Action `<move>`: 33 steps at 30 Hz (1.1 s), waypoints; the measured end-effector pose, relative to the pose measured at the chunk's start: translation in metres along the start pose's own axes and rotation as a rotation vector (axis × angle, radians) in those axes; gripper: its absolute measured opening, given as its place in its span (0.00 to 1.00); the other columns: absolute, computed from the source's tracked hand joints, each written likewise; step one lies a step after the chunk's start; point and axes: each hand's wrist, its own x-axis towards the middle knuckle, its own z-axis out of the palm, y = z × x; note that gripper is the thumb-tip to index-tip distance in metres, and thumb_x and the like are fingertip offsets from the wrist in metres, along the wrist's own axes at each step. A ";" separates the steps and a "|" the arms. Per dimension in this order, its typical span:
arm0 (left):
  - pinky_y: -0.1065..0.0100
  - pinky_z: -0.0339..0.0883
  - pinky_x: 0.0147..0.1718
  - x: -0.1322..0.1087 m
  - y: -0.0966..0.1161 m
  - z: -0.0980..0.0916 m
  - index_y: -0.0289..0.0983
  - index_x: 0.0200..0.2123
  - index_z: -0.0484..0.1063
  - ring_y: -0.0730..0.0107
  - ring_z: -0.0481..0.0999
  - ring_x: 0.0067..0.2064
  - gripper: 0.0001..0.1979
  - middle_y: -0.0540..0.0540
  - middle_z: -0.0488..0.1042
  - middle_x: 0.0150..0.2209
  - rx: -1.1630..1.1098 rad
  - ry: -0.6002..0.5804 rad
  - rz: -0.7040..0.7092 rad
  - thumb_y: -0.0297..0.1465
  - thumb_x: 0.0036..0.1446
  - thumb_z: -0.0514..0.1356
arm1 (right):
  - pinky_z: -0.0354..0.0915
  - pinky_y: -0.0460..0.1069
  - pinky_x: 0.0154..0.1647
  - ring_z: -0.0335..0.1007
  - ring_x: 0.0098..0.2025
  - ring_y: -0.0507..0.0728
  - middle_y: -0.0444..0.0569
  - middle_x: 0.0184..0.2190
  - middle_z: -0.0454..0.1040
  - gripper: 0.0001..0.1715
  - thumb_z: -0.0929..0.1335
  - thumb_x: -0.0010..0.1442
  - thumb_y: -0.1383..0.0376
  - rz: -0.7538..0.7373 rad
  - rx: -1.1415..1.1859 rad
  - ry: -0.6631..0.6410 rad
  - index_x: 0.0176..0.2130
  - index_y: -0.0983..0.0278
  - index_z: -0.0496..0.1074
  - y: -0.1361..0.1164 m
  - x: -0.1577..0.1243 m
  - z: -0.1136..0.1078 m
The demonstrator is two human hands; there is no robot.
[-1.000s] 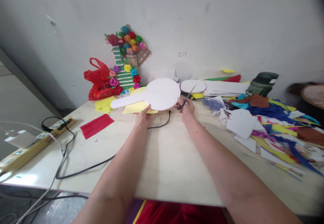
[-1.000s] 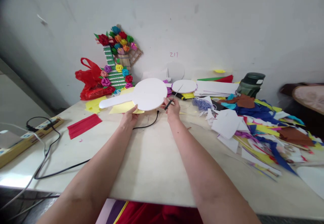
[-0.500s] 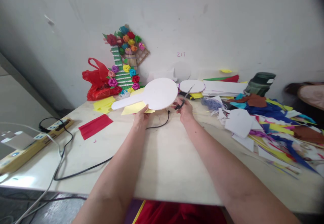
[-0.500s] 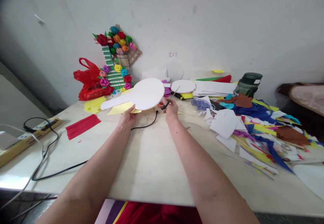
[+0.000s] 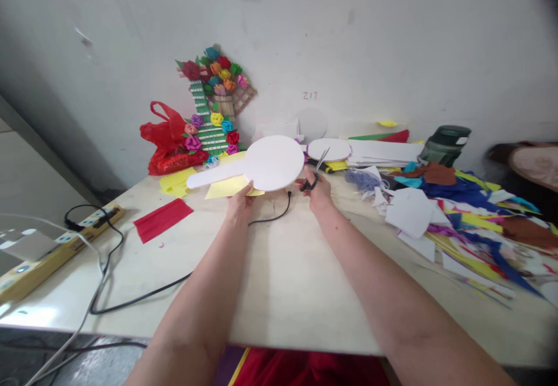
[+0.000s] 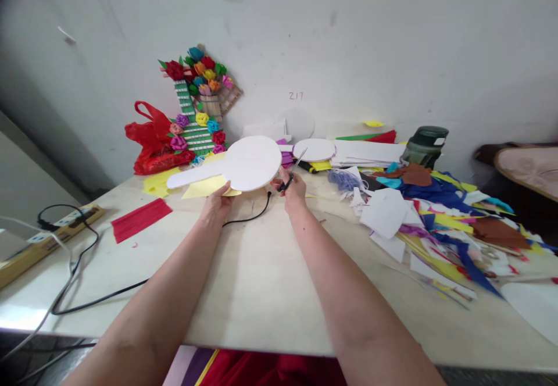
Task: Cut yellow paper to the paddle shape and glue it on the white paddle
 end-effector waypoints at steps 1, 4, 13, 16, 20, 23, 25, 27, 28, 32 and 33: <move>0.67 0.73 0.34 0.000 0.000 0.000 0.35 0.41 0.70 0.65 0.77 0.37 0.20 0.45 0.76 0.38 0.005 -0.006 0.005 0.15 0.42 0.62 | 0.49 0.39 0.07 0.68 0.17 0.50 0.44 0.18 0.73 0.24 0.73 0.41 0.53 -0.013 0.005 -0.004 0.32 0.64 0.65 0.000 0.000 0.000; 0.68 0.73 0.34 0.001 -0.002 0.000 0.36 0.42 0.70 0.65 0.77 0.37 0.22 0.45 0.76 0.39 0.026 -0.019 0.014 0.15 0.41 0.62 | 0.51 0.39 0.08 0.68 0.18 0.50 0.41 0.18 0.71 0.23 0.73 0.39 0.56 -0.027 0.008 0.004 0.33 0.64 0.66 0.002 0.001 0.000; 0.65 0.74 0.34 0.002 -0.007 -0.002 0.37 0.43 0.70 0.59 0.75 0.42 0.26 0.43 0.74 0.44 0.087 -0.097 0.049 0.16 0.38 0.66 | 0.50 0.42 0.08 0.57 0.14 0.47 0.38 0.17 0.68 0.18 0.71 0.36 0.67 -0.018 0.047 0.037 0.31 0.65 0.66 0.008 0.006 -0.004; 0.65 0.74 0.36 0.002 -0.008 -0.002 0.37 0.43 0.70 0.59 0.74 0.44 0.26 0.44 0.74 0.43 0.094 -0.079 0.044 0.16 0.38 0.65 | 0.49 0.42 0.09 0.57 0.14 0.47 0.38 0.18 0.68 0.18 0.71 0.35 0.68 -0.036 0.038 0.032 0.32 0.65 0.67 0.008 0.005 -0.005; 0.65 0.74 0.35 0.003 -0.007 -0.003 0.37 0.44 0.70 0.58 0.74 0.44 0.27 0.43 0.74 0.44 0.094 -0.082 0.061 0.16 0.38 0.66 | 0.49 0.42 0.08 0.57 0.14 0.47 0.38 0.18 0.68 0.19 0.71 0.34 0.68 -0.042 0.035 0.024 0.31 0.64 0.67 0.008 0.004 -0.004; 0.66 0.74 0.35 0.002 -0.007 -0.003 0.37 0.45 0.69 0.59 0.74 0.45 0.27 0.44 0.73 0.45 0.084 -0.080 0.066 0.17 0.38 0.66 | 0.49 0.42 0.08 0.57 0.14 0.47 0.38 0.17 0.68 0.20 0.72 0.33 0.69 -0.041 0.034 0.034 0.31 0.64 0.67 0.008 0.003 -0.004; 0.67 0.73 0.36 0.002 -0.007 -0.002 0.38 0.46 0.69 0.60 0.74 0.44 0.28 0.44 0.74 0.45 0.069 -0.077 0.056 0.17 0.39 0.66 | 0.48 0.42 0.07 0.57 0.13 0.47 0.38 0.17 0.68 0.19 0.71 0.33 0.69 -0.031 0.037 0.044 0.30 0.65 0.67 0.008 0.003 -0.003; 0.68 0.73 0.37 0.001 -0.008 -0.001 0.38 0.47 0.69 0.61 0.74 0.44 0.28 0.44 0.74 0.44 0.058 -0.089 0.045 0.17 0.40 0.65 | 0.47 0.42 0.07 0.57 0.13 0.47 0.38 0.16 0.67 0.18 0.71 0.33 0.69 -0.015 0.050 0.054 0.29 0.65 0.66 0.008 0.004 -0.003; 0.68 0.72 0.37 0.000 -0.008 0.000 0.38 0.47 0.68 0.62 0.74 0.44 0.28 0.44 0.74 0.44 0.054 -0.103 0.043 0.17 0.41 0.64 | 0.47 0.42 0.07 0.57 0.12 0.47 0.38 0.16 0.67 0.17 0.71 0.34 0.69 -0.009 0.060 0.057 0.29 0.65 0.66 0.009 0.004 -0.004; 0.66 0.72 0.39 -0.005 -0.004 0.002 0.38 0.48 0.69 0.60 0.73 0.46 0.27 0.43 0.73 0.47 0.035 -0.198 0.021 0.19 0.41 0.63 | 0.47 0.41 0.07 0.57 0.13 0.47 0.39 0.16 0.67 0.16 0.71 0.34 0.69 -0.012 0.097 0.048 0.29 0.65 0.66 0.009 0.008 -0.009; 0.65 0.71 0.40 -0.007 -0.002 0.002 0.38 0.48 0.68 0.59 0.72 0.47 0.26 0.43 0.72 0.47 0.018 -0.221 0.010 0.20 0.42 0.63 | 0.46 0.41 0.07 0.57 0.13 0.47 0.39 0.16 0.67 0.16 0.71 0.34 0.69 -0.018 0.109 0.045 0.28 0.65 0.66 0.009 0.010 -0.010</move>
